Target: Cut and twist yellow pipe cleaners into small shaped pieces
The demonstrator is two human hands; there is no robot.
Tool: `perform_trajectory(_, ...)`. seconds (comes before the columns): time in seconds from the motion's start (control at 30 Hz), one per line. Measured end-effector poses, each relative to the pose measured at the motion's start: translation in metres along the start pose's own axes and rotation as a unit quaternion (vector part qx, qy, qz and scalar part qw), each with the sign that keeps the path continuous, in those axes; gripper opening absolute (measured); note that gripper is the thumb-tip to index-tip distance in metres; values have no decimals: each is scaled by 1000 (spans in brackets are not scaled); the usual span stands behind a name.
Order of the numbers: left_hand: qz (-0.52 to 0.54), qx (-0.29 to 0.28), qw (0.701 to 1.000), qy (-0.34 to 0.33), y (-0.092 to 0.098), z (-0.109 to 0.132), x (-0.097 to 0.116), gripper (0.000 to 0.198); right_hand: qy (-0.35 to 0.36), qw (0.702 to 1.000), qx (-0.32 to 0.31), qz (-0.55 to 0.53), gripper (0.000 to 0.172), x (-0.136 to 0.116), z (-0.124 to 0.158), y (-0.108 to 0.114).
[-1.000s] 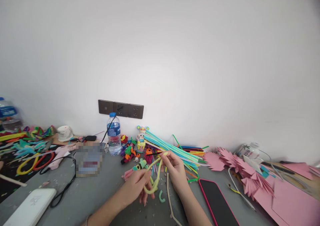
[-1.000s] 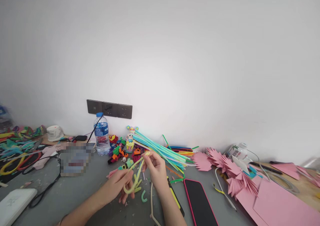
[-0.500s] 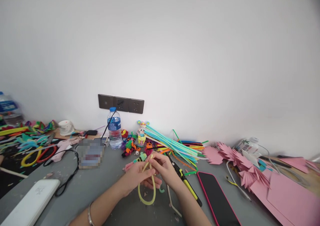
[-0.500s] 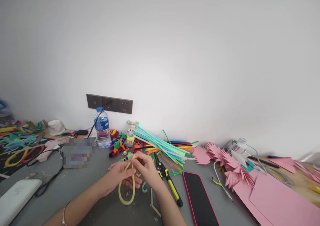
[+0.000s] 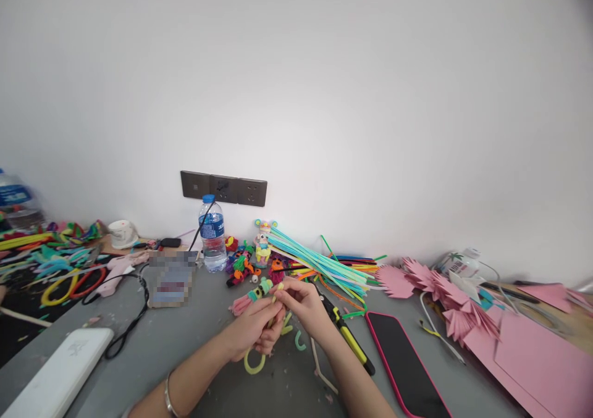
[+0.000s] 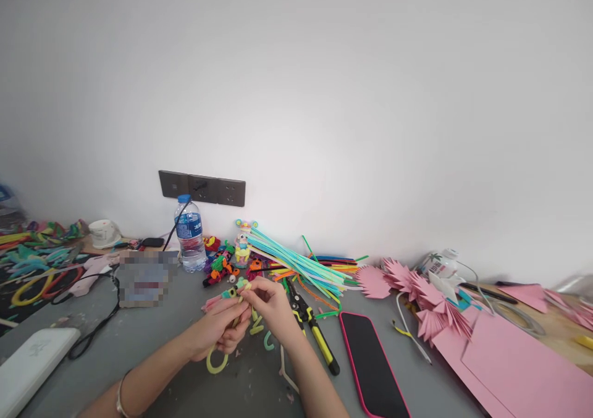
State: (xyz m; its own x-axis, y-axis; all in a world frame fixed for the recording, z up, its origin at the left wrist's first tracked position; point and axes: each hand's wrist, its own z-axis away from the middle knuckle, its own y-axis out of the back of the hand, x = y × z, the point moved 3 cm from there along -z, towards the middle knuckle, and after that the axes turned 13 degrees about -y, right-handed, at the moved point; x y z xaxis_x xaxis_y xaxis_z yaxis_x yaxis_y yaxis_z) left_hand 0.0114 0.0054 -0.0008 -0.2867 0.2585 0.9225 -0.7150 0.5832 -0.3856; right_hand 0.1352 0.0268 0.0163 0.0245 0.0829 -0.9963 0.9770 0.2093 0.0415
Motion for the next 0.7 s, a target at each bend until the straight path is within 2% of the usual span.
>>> perform_trajectory(0.17, -22, -12, 1000, -8, -1, 0, 0, 44, -11, 1000, -20, 21, 25, 2, 1, 1)
perform_trajectory(0.4, -18, -30, 999, 12, -1, 2, 4, 46, -48, 998, -12, -29, 28, -3, 2, 0)
perform_trajectory(0.53, -29, -14, 999, -8, 0, 1, 5, 47, -57, 997, -14, -46, 29, -3, 0, 2)
perform_trajectory(0.7, -18, -1, 999, -40, 5, -1, 5, 47, -28, 992, 71, -105, 32, -2, -5, 20)
